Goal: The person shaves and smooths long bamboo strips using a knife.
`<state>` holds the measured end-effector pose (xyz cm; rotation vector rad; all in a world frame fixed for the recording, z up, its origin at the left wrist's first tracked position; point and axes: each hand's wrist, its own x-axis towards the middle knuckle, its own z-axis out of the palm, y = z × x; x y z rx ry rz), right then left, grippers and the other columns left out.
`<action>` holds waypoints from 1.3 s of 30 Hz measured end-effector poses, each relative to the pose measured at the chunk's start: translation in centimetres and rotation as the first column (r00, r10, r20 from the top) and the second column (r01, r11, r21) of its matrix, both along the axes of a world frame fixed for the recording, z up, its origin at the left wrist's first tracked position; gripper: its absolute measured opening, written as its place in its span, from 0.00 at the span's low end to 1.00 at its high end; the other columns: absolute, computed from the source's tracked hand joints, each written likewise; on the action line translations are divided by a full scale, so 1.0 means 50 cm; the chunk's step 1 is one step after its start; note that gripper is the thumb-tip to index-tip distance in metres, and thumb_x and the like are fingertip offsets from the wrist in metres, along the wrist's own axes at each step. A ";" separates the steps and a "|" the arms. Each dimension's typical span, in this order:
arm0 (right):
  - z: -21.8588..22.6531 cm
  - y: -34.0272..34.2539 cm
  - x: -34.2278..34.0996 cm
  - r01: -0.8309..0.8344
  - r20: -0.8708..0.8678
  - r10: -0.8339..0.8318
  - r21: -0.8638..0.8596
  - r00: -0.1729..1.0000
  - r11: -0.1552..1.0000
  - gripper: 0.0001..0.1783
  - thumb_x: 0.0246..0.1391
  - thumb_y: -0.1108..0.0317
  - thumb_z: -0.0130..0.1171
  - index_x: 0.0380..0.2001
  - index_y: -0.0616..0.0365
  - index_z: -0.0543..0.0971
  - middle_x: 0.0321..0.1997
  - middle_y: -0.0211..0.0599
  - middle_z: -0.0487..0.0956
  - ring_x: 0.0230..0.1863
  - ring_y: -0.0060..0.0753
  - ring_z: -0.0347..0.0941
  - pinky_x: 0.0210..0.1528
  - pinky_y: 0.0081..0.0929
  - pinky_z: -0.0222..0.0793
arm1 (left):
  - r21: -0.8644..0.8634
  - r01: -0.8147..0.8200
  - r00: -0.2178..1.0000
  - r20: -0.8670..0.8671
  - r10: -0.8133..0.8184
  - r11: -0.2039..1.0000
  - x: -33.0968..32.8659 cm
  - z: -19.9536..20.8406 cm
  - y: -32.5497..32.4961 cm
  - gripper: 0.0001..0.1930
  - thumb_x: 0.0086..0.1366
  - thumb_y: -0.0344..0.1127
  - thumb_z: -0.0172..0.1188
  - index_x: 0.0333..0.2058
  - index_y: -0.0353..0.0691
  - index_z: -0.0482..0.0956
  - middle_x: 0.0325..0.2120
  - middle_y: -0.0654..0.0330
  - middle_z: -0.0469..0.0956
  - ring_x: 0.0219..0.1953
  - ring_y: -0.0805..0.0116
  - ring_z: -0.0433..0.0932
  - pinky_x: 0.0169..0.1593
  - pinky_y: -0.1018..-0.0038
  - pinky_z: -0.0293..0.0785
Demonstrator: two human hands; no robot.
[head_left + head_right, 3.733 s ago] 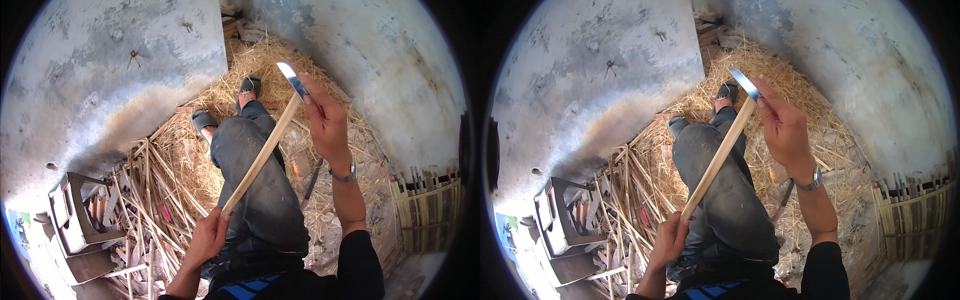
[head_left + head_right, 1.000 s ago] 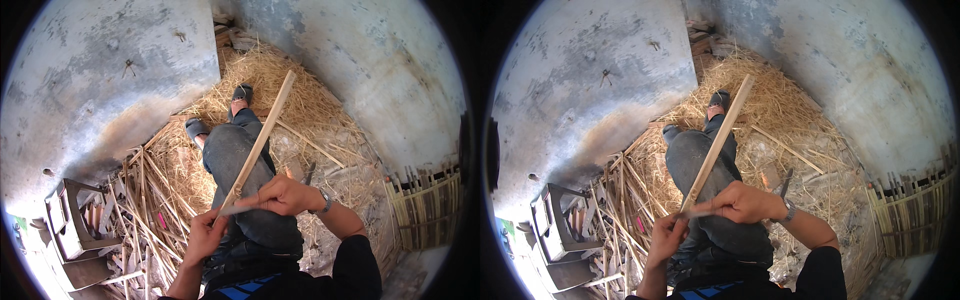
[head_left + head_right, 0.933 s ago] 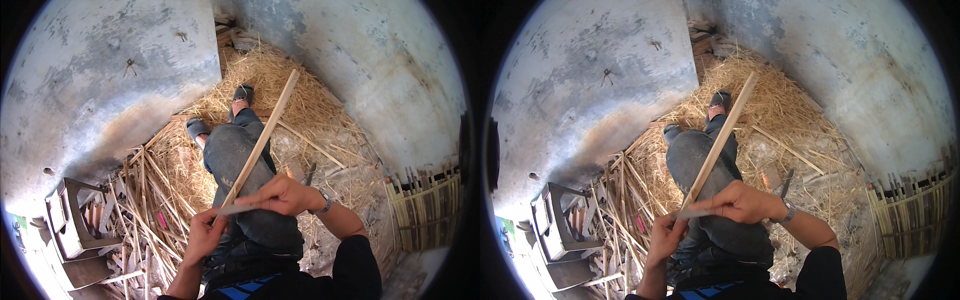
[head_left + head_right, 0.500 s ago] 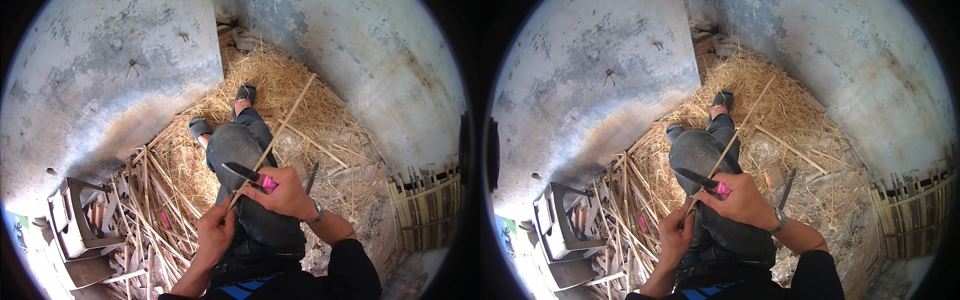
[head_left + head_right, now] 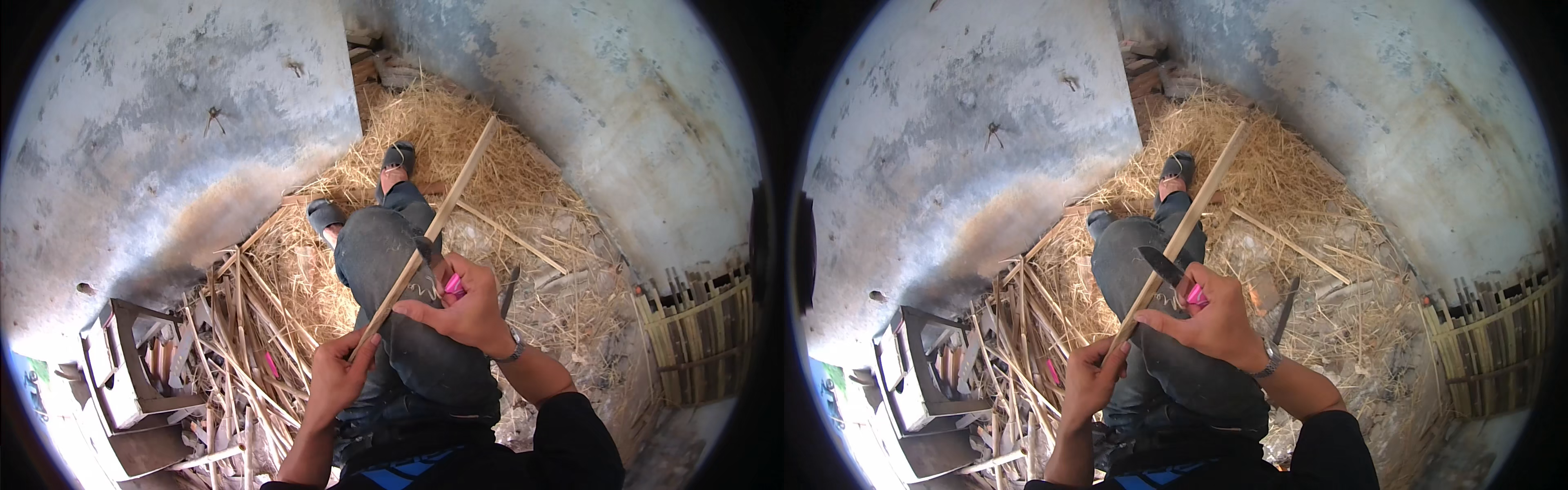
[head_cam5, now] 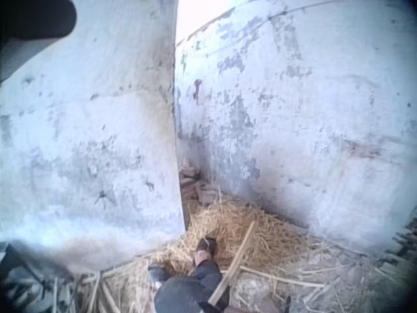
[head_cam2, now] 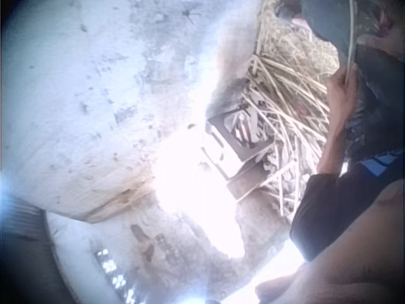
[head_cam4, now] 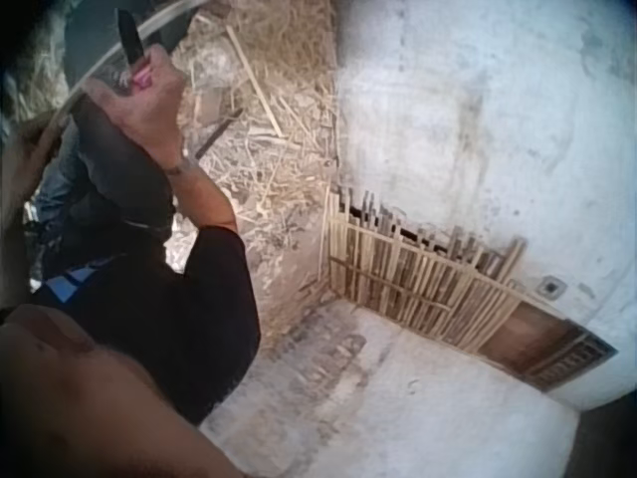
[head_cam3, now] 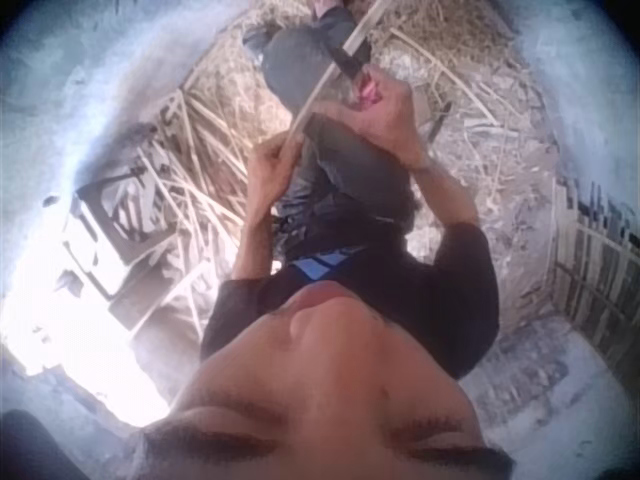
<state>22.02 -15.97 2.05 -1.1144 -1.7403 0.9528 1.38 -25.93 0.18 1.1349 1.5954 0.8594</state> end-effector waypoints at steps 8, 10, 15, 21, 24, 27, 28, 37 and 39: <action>-0.024 0.078 -0.021 0.312 -0.157 -0.294 0.110 0.943 0.944 0.26 0.45 0.60 0.82 0.21 0.53 0.69 0.17 0.16 0.62 0.19 0.10 0.55 0.20 0.18 0.50 | 0.009 -0.033 0.995 -0.093 0.033 0.999 0.008 0.003 -0.027 0.16 0.72 0.40 0.60 0.30 0.34 0.83 0.16 0.68 0.73 0.20 0.81 0.69 0.26 0.78 0.62; -0.024 0.127 0.001 0.348 -0.161 -0.325 0.154 0.932 0.925 0.25 0.46 0.59 0.81 0.20 0.54 0.69 0.17 0.17 0.63 0.19 0.12 0.56 0.20 0.20 0.52 | -0.024 -0.023 0.995 -0.093 0.020 0.999 -0.004 -0.009 -0.041 0.13 0.72 0.39 0.60 0.37 0.34 0.85 0.16 0.68 0.73 0.20 0.82 0.69 0.25 0.78 0.62; 0.006 0.241 0.057 0.505 -0.167 -0.476 0.278 0.863 0.817 0.28 0.50 0.49 0.78 0.22 0.57 0.71 0.16 0.22 0.65 0.19 0.16 0.58 0.21 0.23 0.56 | -0.068 -0.022 1.000 -0.022 0.020 0.997 -0.022 -0.012 -0.061 0.14 0.72 0.39 0.61 0.48 0.36 0.85 0.16 0.68 0.74 0.20 0.83 0.69 0.25 0.79 0.63; 0.063 0.256 0.109 0.388 -0.044 -0.405 0.399 0.913 0.831 0.24 0.68 0.51 0.57 0.26 0.61 0.75 0.16 0.31 0.67 0.19 0.24 0.61 0.23 0.31 0.58 | -0.054 -0.022 1.000 -0.022 0.021 0.998 -0.027 -0.028 -0.068 0.14 0.72 0.39 0.61 0.46 0.35 0.86 0.16 0.67 0.74 0.20 0.82 0.70 0.25 0.78 0.64; 0.077 0.255 0.115 0.313 0.149 -0.427 0.480 0.892 0.820 0.22 0.70 0.54 0.55 0.28 0.61 0.77 0.15 0.38 0.68 0.16 0.34 0.62 0.22 0.34 0.58 | -0.022 -0.029 0.998 -0.062 0.028 0.999 -0.018 -0.016 -0.064 0.13 0.72 0.39 0.61 0.45 0.35 0.86 0.16 0.67 0.74 0.20 0.82 0.71 0.25 0.78 0.65; 0.067 0.259 0.108 0.242 0.262 -0.388 0.455 0.883 0.857 0.21 0.70 0.55 0.54 0.28 0.61 0.78 0.15 0.45 0.70 0.15 0.46 0.65 0.21 0.39 0.60 | -0.007 -0.011 0.992 -0.126 0.010 1.000 -0.014 -0.008 -0.062 0.13 0.72 0.38 0.60 0.47 0.35 0.86 0.16 0.67 0.74 0.20 0.82 0.72 0.26 0.79 0.65; 0.060 0.261 0.102 0.221 0.277 -0.363 0.434 0.890 0.873 0.21 0.69 0.56 0.54 0.27 0.60 0.78 0.15 0.46 0.70 0.15 0.50 0.66 0.20 0.40 0.60 | 0.012 -0.012 0.991 -0.135 0.014 1.000 -0.009 -0.007 -0.060 0.13 0.72 0.38 0.60 0.47 0.35 0.86 0.16 0.67 0.75 0.20 0.82 0.72 0.25 0.79 0.65; -0.009 0.138 0.038 0.027 0.389 -0.138 0.276 0.911 0.961 0.20 0.71 0.58 0.51 0.26 0.59 0.75 0.16 0.52 0.72 0.18 0.59 0.71 0.21 0.46 0.62 | -0.015 -0.003 0.987 -0.159 0.000 1.000 0.000 0.017 -0.043 0.13 0.72 0.38 0.61 0.43 0.35 0.86 0.16 0.65 0.75 0.20 0.81 0.72 0.25 0.78 0.65; -0.012 0.120 0.037 0.038 0.342 -0.129 0.258 0.931 0.965 0.20 0.71 0.59 0.51 0.26 0.59 0.75 0.16 0.52 0.72 0.19 0.60 0.72 0.21 0.47 0.62 | 0.001 0.005 0.986 -0.165 -0.005 1.000 0.001 0.019 -0.039 0.13 0.72 0.39 0.61 0.42 0.34 0.86 0.16 0.65 0.75 0.19 0.81 0.71 0.25 0.77 0.64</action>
